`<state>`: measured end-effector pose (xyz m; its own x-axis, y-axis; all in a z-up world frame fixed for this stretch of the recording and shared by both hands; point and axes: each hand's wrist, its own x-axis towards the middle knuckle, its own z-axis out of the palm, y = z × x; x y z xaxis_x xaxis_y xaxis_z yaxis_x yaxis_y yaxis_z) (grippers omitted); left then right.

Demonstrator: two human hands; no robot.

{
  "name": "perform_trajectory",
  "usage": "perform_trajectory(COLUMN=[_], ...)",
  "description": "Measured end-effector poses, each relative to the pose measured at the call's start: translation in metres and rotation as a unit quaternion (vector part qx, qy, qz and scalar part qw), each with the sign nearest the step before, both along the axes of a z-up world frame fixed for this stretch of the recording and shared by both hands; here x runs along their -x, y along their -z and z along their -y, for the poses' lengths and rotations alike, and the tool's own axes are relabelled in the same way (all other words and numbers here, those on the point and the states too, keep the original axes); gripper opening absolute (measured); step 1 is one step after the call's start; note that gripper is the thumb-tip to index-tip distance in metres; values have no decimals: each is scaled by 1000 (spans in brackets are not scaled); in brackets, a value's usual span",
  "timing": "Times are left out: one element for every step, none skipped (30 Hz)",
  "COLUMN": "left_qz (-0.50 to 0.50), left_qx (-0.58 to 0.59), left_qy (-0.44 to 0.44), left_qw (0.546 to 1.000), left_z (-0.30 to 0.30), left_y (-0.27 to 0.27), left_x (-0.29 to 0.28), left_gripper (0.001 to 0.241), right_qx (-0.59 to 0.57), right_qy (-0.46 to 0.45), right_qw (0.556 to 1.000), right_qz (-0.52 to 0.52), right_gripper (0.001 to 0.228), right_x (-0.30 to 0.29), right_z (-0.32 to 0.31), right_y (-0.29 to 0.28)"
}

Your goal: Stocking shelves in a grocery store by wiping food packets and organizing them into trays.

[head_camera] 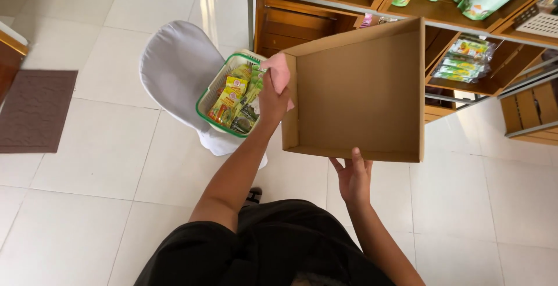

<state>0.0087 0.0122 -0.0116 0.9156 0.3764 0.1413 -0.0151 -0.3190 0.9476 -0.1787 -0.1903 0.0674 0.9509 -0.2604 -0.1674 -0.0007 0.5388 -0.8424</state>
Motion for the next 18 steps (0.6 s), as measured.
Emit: perform_trajectory(left_qz=[-1,57,116,115,159,205,206,226,246,244,232,222,223,178,133,137,120,102], left_qx=[-1,-37,-73,-74,-115,-156,-158,-180,-203,-203,-268,-332,-333,-347,-359,-360,-345,-331], left_qy=[0,6,12,11,13,17,18,37,55,53,71,87,84,88,92,93,110,128], left_qw=[1000,998,991,991,980,966,966,957,946,947,932,913,912,917,919,918,924,929], left_z=[-3,-5,-7,-7,-6,-5,0,5,11,16,20,23,24,26,29,34,40,46], left_y=[3,4,4,-18,-40,-63,-69,-74,-78,-63,-49,-36,-35,-35,-35,-26,-17,-7], left_x=[3,3,3,17,31,41,37,36,35,25,16,4,7,8,8,12,14,18], left_gripper=[72,72,71,71,63,56,56,56,56,56,66,76,76,76,77,77,73,69], right_qx=[-1,-6,-11,-12,-14,-16,-18,-9,0,1,9,18,18,16,14,14,18,22], right_qy=[0,6,11,10,13,18,19,19,20,18,11,3,0,0,-1,1,-2,-4], right_qw=[1000,1000,1000,1000,999,999,999,999,999,999,1000,1000,1000,1000,1000,1000,1000,1000], right_qz=[-1,-11,-21,-22,-28,-32,-31,-32,-33,-34,-27,-17,-15,-13,-11,-7,-8,-10], right_gripper=[59,58,57,57,56,55,55,54,53,53,55,56,56,57,58,58,60,62], right_x=[2,1,1,2,3,3,0,-1,-1,-1,0,-2,-2,-1,-1,1,2,4], right_z=[2,4,6,7,9,10,12,16,20,19,19,18,16,15,14,12,10,7], right_y=[6,8,11,11,11,10,19,28,37,38,38,38,40,40,40,35,30,25])
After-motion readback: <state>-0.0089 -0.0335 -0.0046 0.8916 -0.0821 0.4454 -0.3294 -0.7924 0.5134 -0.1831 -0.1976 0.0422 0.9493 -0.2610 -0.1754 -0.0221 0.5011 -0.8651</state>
